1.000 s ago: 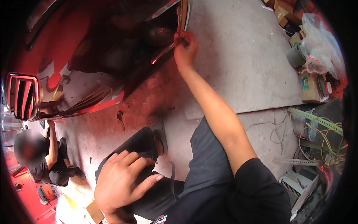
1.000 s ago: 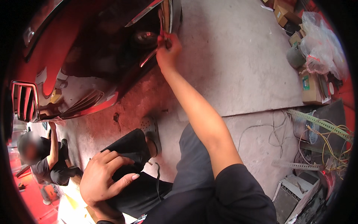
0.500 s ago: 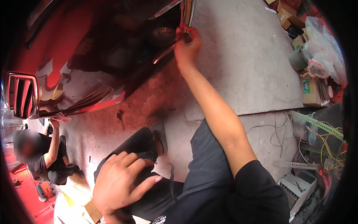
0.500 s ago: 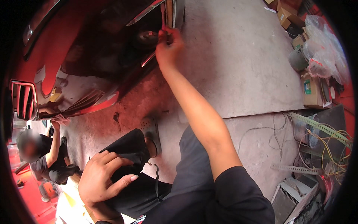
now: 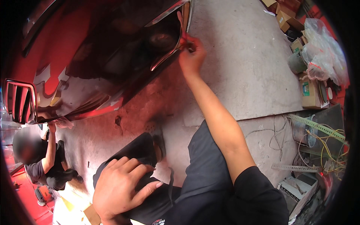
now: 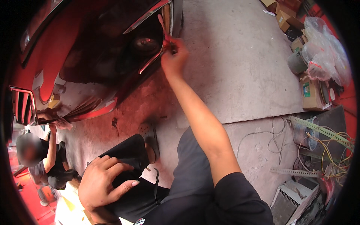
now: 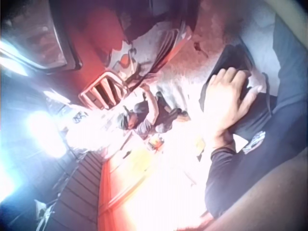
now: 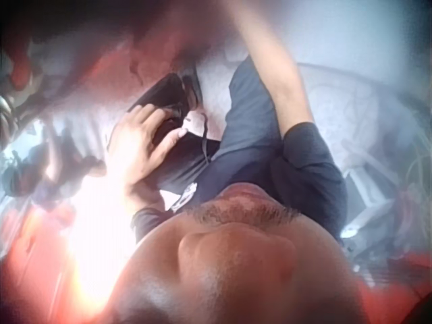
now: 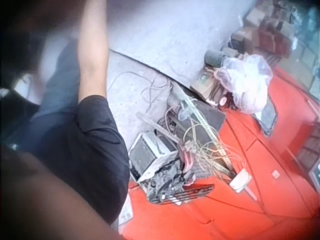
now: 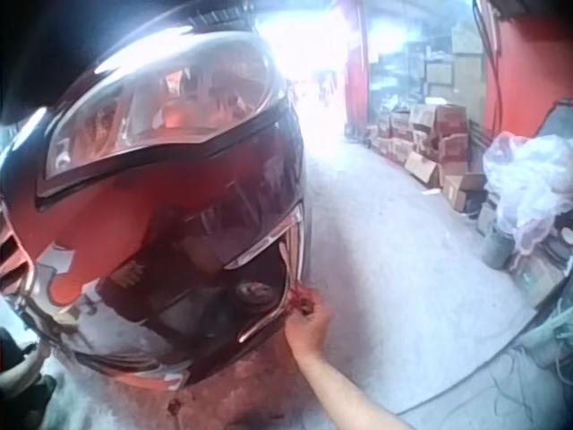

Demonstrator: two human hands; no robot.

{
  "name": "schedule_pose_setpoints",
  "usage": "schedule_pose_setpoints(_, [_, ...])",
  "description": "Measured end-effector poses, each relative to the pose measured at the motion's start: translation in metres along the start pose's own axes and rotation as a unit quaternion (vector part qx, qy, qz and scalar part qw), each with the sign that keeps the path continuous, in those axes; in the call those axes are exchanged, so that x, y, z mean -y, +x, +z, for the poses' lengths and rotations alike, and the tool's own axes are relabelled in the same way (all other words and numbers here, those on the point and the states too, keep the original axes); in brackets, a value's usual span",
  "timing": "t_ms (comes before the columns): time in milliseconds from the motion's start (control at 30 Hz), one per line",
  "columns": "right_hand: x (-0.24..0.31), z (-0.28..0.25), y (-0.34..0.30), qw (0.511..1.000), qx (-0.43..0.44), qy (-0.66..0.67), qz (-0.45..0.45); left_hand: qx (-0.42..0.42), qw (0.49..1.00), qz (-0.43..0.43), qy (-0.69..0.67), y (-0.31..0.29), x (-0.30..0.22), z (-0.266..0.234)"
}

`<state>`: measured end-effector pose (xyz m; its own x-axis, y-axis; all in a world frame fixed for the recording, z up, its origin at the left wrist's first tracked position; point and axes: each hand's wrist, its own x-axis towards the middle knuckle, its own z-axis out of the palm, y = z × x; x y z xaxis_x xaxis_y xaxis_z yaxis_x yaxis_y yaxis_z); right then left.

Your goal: The person cleans the front bumper of a maroon car using a toothbrush and a spray bottle. They apply liquid from the bottle onto the brush and scrub the bumper surface, then wipe it with a cloth. The person also walks to a counter to retrieve a spray bottle and returns to continue cleaning.

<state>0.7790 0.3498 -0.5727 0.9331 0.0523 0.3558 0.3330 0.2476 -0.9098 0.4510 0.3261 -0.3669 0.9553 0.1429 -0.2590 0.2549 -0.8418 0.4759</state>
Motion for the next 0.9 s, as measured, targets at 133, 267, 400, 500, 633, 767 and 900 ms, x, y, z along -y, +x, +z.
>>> schedule_pose_setpoints(133, [-0.019,0.004,-0.010,0.998,0.047,0.007,-0.051,0.008,1.000,0.014,-0.003,0.009,0.005,-0.005])
schedule_pose_setpoints(267, [-0.006,-0.012,0.005,0.995,0.063,-0.058,-0.043,0.028,0.999,0.035,0.023,0.026,0.010,-0.010])
schedule_pose_setpoints(400, [-0.007,-0.032,-0.009,0.991,0.127,0.018,-0.035,0.030,0.996,0.064,0.057,0.052,0.021,-0.014])
schedule_pose_setpoints(500, [0.034,-0.106,0.024,0.988,0.076,-0.070,0.114,0.103,0.991,0.080,0.023,0.083,0.033,-0.007])
schedule_pose_setpoints(633, [0.083,-0.179,0.111,0.949,-0.019,-0.152,0.277,0.298,0.954,-0.008,-0.025,0.146,0.029,0.000])
schedule_pose_setpoints(767, [0.171,-0.119,0.319,0.936,-0.047,-0.012,0.348,0.371,0.926,-0.019,-0.062,0.198,0.044,0.040])
schedule_pose_setpoints(900, [0.261,-0.044,0.475,0.950,0.106,-0.291,0.045,0.316,0.948,-0.001,-0.034,0.204,0.048,0.077])
